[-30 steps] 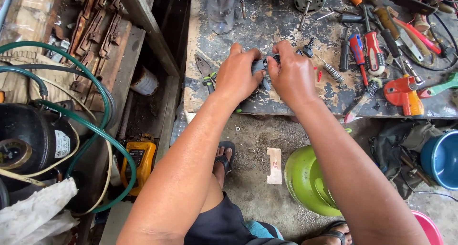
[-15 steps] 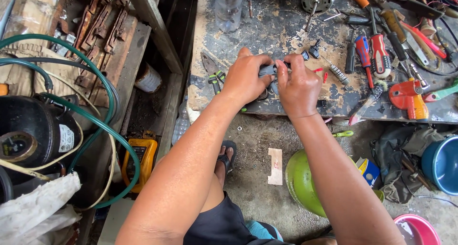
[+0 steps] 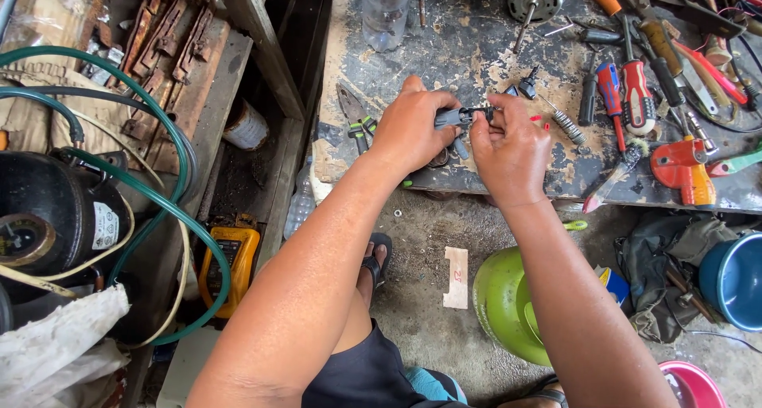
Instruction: Disassembling and inspecting a gas regulator component using a screwdriver and pliers on a workbench.
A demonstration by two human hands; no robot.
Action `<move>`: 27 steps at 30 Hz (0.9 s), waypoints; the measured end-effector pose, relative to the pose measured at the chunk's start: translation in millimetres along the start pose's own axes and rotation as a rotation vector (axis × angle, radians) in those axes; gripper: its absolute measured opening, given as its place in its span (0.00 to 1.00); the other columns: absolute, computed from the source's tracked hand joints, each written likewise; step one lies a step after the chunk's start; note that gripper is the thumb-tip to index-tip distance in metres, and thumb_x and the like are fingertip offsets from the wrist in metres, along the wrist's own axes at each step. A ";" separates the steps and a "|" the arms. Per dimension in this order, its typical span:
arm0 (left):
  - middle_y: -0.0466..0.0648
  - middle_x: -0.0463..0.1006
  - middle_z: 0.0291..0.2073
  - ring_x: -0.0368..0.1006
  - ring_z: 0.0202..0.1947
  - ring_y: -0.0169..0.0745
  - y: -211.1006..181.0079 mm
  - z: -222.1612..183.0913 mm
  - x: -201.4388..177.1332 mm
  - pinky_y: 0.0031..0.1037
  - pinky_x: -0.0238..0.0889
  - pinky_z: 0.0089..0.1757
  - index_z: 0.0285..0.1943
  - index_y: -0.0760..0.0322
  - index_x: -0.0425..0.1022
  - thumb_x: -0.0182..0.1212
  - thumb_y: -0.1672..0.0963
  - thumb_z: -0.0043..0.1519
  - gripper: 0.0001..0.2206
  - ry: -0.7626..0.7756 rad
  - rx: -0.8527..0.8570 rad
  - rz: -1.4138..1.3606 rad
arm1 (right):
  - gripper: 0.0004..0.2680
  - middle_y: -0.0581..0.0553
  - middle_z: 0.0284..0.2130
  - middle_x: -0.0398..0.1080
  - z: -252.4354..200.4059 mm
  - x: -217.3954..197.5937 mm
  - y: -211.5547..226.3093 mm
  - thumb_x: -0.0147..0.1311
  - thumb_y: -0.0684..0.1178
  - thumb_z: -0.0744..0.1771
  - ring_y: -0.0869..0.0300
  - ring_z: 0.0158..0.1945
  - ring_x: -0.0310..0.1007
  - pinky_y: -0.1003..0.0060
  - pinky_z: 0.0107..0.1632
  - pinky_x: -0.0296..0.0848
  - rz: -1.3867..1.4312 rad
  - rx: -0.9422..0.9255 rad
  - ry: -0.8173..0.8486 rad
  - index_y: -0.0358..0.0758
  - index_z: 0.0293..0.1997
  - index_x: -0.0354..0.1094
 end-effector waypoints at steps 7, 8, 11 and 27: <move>0.58 0.67 0.42 0.77 0.47 0.73 -5.1 -5.5 -5.7 0.55 0.71 0.49 0.52 0.58 0.80 0.69 0.58 0.55 0.15 0.012 0.012 -0.018 | 0.05 0.45 0.25 0.79 -4.5 3.2 4.3 0.61 0.42 0.69 0.57 0.26 0.79 0.65 0.31 0.76 -0.251 -0.023 -0.027 0.40 0.46 0.69; 0.58 0.67 0.42 0.77 0.47 0.73 -5.9 -5.9 -6.4 0.55 0.71 0.49 0.52 0.58 0.80 0.69 0.58 0.55 0.15 0.011 0.012 -0.018 | 0.05 0.45 0.25 0.79 -7.7 5.3 5.0 0.61 0.42 0.69 0.57 0.26 0.79 0.65 0.31 0.76 -0.251 -0.024 -0.027 0.40 0.46 0.69; 0.57 0.68 0.42 0.78 0.47 0.72 -6.3 -5.5 -7.8 0.54 0.72 0.49 0.49 0.56 0.80 0.70 0.58 0.54 0.14 0.019 -0.004 -0.032 | 0.02 0.41 0.26 0.79 -14.2 7.2 15.2 0.55 0.42 0.71 0.56 0.25 0.79 0.67 0.31 0.79 -0.292 -0.157 -0.104 0.37 0.47 0.70; 0.56 0.67 0.41 0.78 0.46 0.75 -14.0 -10.0 -8.7 0.57 0.73 0.46 0.49 0.57 0.76 0.69 0.59 0.56 0.13 0.039 0.038 -0.017 | 0.01 0.33 0.28 0.78 -14.2 2.5 10.8 0.58 0.34 0.71 0.50 0.28 0.80 0.63 0.31 0.78 0.056 -0.084 -0.179 0.29 0.44 0.70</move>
Point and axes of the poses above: each hand's wrist, its own z-axis towards the middle knuckle, its own x-axis out of the palm, y = z × x, the point moved 5 cm from there along z, towards the middle knuckle
